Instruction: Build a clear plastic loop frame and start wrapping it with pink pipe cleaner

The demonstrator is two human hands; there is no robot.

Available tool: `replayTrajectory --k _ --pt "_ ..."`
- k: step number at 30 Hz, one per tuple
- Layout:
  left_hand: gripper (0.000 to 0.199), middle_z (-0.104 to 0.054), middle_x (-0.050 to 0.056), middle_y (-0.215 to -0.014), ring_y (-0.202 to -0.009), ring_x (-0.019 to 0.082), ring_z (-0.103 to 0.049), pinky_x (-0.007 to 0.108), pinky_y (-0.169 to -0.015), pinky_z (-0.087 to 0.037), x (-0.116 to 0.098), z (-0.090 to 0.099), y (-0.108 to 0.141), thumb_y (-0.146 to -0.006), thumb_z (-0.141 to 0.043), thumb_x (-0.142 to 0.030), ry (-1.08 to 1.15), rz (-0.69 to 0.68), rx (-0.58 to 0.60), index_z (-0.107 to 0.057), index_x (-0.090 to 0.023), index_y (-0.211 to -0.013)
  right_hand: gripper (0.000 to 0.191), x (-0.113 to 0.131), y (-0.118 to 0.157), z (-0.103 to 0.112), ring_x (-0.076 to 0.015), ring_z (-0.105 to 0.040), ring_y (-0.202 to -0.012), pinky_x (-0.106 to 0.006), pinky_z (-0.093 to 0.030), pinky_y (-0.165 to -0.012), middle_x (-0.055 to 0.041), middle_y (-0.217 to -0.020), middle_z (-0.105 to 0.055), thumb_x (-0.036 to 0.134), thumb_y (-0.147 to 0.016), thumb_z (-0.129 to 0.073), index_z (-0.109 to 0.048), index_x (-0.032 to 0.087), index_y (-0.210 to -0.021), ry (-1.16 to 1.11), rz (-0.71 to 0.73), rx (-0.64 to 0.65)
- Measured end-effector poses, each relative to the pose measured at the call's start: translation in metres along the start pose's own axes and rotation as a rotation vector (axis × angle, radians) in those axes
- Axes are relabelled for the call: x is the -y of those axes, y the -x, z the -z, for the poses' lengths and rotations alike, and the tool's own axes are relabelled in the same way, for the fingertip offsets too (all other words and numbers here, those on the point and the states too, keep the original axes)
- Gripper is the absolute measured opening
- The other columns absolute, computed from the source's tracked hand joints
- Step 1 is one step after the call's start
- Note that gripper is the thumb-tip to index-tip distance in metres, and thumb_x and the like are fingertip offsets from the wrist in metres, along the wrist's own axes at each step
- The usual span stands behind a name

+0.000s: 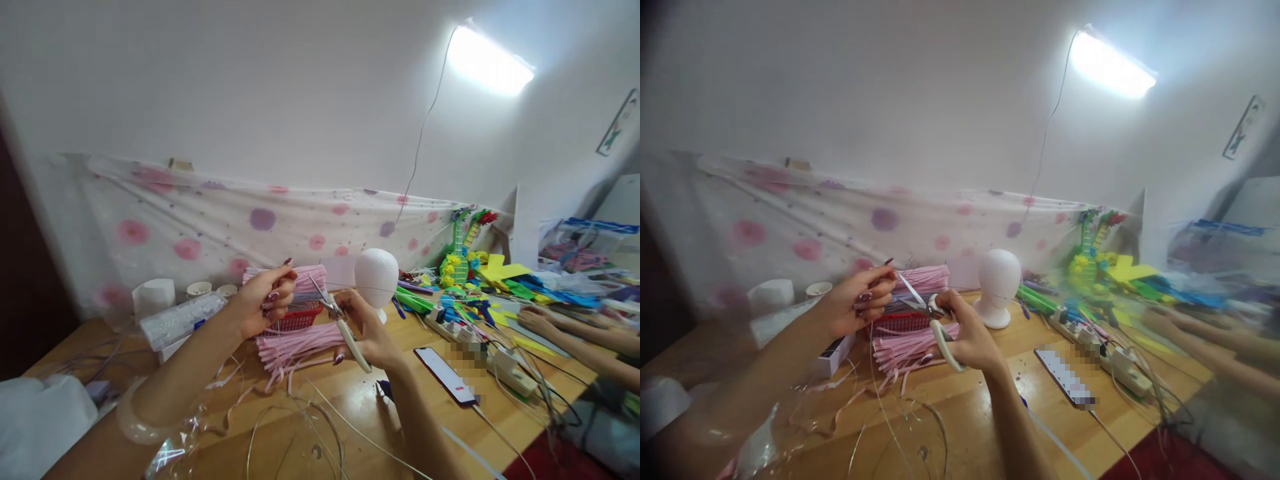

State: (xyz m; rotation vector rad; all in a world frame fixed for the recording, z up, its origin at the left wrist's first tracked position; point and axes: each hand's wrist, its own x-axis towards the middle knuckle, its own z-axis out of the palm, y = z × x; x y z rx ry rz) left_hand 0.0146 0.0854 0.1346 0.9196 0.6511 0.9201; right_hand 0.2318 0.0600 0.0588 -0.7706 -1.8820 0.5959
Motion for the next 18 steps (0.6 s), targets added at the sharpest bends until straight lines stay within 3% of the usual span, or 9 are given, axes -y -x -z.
replayTrajectory --k 6,11,18 --pt "0.042 -0.026 -0.010 -0.035 -0.026 0.001 -0.017 0.012 -0.029 -0.011 0.013 -0.008 -0.013 -0.102 -0.037 -0.027 0.080 0.053 -0.037 -0.046 -0.016 -0.063 0.066 -0.001 -0.005 -0.007 -0.0196 -0.045 -0.080 -0.031 -0.040 -0.073 -0.0019 -0.087 -0.049 0.076 -0.061 -0.073 -0.051 0.024 -0.095 -0.173 -0.047 0.020" --pt "0.040 -0.028 -0.010 -0.036 -0.026 0.001 -0.018 0.013 -0.029 -0.011 0.016 -0.007 -0.018 -0.102 -0.038 -0.026 0.108 0.050 -0.058 -0.047 -0.015 -0.065 0.069 -0.005 -0.001 -0.006 -0.0208 -0.042 -0.075 -0.033 -0.040 -0.068 -0.0034 -0.082 -0.048 0.088 -0.062 -0.058 -0.059 0.024 -0.089 -0.014 -0.114 0.031" --pt "0.038 -0.028 -0.010 -0.036 -0.026 0.001 -0.018 0.013 -0.030 -0.010 0.017 -0.001 -0.021 -0.101 -0.039 -0.024 0.103 0.024 -0.103 -0.047 -0.016 -0.065 0.077 -0.009 -0.001 -0.009 -0.0209 -0.040 -0.073 -0.034 -0.042 -0.068 -0.0034 -0.081 -0.047 0.091 -0.060 -0.054 -0.064 0.026 -0.100 0.057 -0.183 0.010"
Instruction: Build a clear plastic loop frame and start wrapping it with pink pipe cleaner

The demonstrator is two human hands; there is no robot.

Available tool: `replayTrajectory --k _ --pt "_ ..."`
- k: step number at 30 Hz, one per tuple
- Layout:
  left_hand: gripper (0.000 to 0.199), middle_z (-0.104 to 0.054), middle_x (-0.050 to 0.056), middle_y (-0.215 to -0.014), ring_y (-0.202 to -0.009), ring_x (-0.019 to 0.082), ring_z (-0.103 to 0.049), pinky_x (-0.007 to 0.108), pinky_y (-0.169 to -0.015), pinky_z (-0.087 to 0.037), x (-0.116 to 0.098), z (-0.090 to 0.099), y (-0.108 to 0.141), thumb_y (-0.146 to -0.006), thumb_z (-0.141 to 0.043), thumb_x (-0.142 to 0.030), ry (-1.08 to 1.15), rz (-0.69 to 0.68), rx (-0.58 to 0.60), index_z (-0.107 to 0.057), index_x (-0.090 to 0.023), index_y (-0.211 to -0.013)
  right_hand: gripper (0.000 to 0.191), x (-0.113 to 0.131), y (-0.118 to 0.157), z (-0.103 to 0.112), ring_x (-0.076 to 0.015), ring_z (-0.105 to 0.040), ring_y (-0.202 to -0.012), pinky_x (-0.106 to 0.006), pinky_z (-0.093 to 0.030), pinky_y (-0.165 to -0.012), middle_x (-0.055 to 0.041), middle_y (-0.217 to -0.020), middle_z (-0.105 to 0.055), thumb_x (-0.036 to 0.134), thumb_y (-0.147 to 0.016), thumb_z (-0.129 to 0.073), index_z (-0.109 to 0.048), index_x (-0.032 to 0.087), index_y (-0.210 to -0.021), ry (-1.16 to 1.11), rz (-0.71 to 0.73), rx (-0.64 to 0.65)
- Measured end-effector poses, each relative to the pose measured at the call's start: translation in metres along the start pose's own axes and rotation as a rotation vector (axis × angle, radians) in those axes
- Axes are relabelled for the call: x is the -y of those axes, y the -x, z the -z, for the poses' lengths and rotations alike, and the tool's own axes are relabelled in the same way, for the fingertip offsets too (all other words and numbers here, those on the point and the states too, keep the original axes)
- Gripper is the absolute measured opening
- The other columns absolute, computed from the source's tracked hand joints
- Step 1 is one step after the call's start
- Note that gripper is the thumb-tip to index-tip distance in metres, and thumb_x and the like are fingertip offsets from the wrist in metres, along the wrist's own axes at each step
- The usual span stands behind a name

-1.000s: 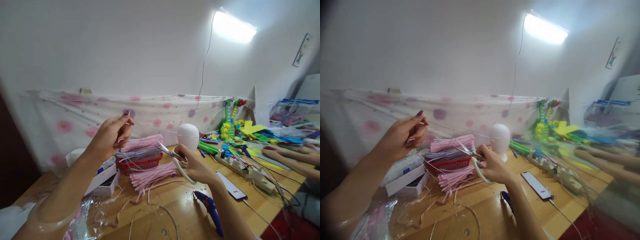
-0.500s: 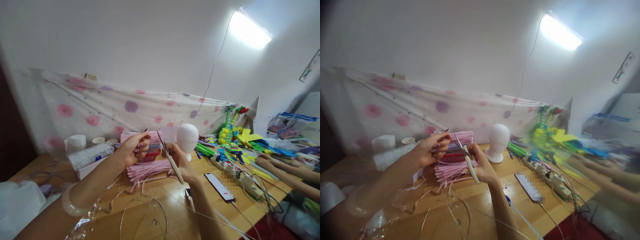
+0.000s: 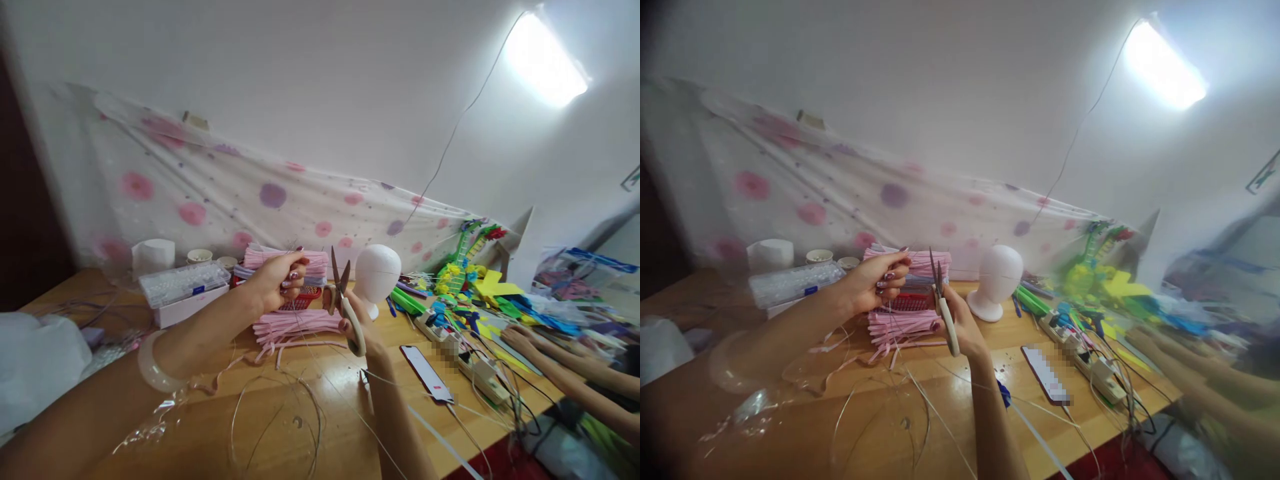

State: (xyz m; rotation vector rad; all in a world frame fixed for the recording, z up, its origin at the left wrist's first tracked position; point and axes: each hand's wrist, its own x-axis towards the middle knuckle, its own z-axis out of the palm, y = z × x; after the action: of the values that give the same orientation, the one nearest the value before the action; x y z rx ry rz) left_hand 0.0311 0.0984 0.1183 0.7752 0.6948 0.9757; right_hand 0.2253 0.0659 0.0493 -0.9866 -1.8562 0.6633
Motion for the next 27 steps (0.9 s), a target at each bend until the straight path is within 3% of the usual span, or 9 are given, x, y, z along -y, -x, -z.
replayTrajectory --k 11,18,27 --pt "0.040 -0.028 -0.009 -0.037 -0.029 0.001 -0.017 0.014 -0.031 -0.010 0.000 0.000 0.000 -0.094 -0.045 -0.014 0.014 -0.018 -0.056 -0.035 -0.018 -0.056 0.059 -0.005 -0.007 -0.011 -0.0229 -0.053 -0.084 -0.034 -0.047 -0.080 -0.0036 -0.087 -0.060 0.071 -0.073 -0.062 -0.062 0.023 -0.107 -0.035 -0.039 0.008" --pt "0.033 -0.030 -0.010 -0.040 -0.029 0.002 -0.018 0.015 -0.033 -0.010 0.006 0.006 -0.009 -0.099 -0.041 -0.024 0.001 -0.015 -0.046 -0.046 -0.017 -0.067 0.040 -0.016 -0.011 -0.015 -0.0190 -0.049 -0.075 -0.030 -0.046 -0.071 -0.0016 -0.076 -0.056 0.059 -0.075 -0.066 -0.061 0.020 -0.087 0.004 -0.049 -0.053" --pt "0.031 -0.030 -0.011 -0.040 -0.028 0.002 -0.019 0.013 -0.032 -0.011 0.007 0.007 -0.010 -0.098 -0.040 -0.021 0.016 0.000 -0.068 -0.044 -0.017 -0.068 0.026 -0.021 -0.012 -0.019 -0.0120 -0.040 -0.060 -0.024 -0.037 -0.056 0.0029 -0.063 -0.045 0.040 -0.076 -0.063 -0.050 0.019 -0.067 0.116 -0.010 -0.155"
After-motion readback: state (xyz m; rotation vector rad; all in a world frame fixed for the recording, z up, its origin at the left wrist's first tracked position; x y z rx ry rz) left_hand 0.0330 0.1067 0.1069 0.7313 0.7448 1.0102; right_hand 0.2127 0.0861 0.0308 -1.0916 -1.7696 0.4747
